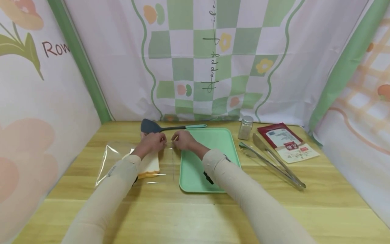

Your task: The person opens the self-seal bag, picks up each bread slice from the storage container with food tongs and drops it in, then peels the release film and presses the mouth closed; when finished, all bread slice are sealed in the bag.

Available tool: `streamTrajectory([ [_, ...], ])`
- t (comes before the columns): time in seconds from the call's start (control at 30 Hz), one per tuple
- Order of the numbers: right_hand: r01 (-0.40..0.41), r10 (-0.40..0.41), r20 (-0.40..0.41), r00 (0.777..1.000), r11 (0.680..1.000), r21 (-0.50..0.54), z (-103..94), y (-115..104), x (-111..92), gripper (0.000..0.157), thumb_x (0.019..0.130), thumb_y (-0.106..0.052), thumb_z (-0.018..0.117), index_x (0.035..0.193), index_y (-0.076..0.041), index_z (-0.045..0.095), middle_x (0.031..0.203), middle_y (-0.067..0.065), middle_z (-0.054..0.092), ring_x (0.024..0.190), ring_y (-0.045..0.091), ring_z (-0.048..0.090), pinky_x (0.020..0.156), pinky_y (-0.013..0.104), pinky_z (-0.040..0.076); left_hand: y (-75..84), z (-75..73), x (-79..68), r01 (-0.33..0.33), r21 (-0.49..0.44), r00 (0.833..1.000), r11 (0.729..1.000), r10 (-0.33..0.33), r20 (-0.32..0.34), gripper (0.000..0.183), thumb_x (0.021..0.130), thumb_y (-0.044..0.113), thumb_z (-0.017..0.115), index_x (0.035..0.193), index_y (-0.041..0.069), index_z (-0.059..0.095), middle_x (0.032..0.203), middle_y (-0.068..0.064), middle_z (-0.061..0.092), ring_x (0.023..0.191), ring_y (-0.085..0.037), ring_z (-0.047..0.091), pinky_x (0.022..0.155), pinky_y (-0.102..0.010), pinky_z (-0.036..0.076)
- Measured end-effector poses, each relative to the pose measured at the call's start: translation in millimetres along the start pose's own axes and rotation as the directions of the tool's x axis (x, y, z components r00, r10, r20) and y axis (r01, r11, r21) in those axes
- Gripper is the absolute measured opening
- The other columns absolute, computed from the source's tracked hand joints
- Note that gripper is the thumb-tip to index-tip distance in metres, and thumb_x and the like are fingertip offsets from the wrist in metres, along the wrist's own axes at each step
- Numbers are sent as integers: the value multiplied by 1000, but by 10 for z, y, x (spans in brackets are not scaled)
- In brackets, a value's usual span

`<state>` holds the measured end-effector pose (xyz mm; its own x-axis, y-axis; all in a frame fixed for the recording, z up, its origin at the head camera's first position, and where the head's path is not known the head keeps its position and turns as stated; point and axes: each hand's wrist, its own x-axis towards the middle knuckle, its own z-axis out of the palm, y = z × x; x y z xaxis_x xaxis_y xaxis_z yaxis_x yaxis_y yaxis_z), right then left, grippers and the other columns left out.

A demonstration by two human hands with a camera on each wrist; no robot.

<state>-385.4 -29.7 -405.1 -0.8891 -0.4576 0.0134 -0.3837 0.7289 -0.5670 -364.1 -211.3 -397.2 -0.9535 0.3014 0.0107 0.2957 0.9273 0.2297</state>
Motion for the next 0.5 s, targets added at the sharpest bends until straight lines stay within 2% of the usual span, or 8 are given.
streamTrajectory([
  [0.1,28,-29,-20,999,999,-36,3,2,23,16,99,-16,60,104,-7,72,95,4,72,81,14,63,71,25,51,-17,26,11,1,25,1000,1000,0,-16,25,97,20,51,112,18,70,100,1,73,106,-31,63,106,-73,12],
  [0.2,47,-48,-21,999,997,-61,2,-8,41,15,99,-15,60,102,-6,73,95,5,71,82,15,62,74,25,51,-6,35,5,-16,78,998,997,21,-64,24,95,20,53,112,18,71,98,0,74,104,-34,62,104,-72,17],
  [0.33,58,-59,-23,998,997,-49,15,-19,56,14,97,-10,61,101,-4,73,96,8,72,84,17,64,73,26,52,20,46,-10,-26,148,992,989,44,-120,21,94,20,56,109,20,71,95,1,74,100,-35,62,101,-70,24],
  [0.5,49,-51,-37,998,998,-38,43,-2,71,13,93,-6,64,102,-3,73,98,8,73,90,19,67,79,28,54,43,79,-12,-14,122,991,992,30,-131,25,96,20,53,113,20,72,95,0,74,104,-37,62,103,-73,22],
])
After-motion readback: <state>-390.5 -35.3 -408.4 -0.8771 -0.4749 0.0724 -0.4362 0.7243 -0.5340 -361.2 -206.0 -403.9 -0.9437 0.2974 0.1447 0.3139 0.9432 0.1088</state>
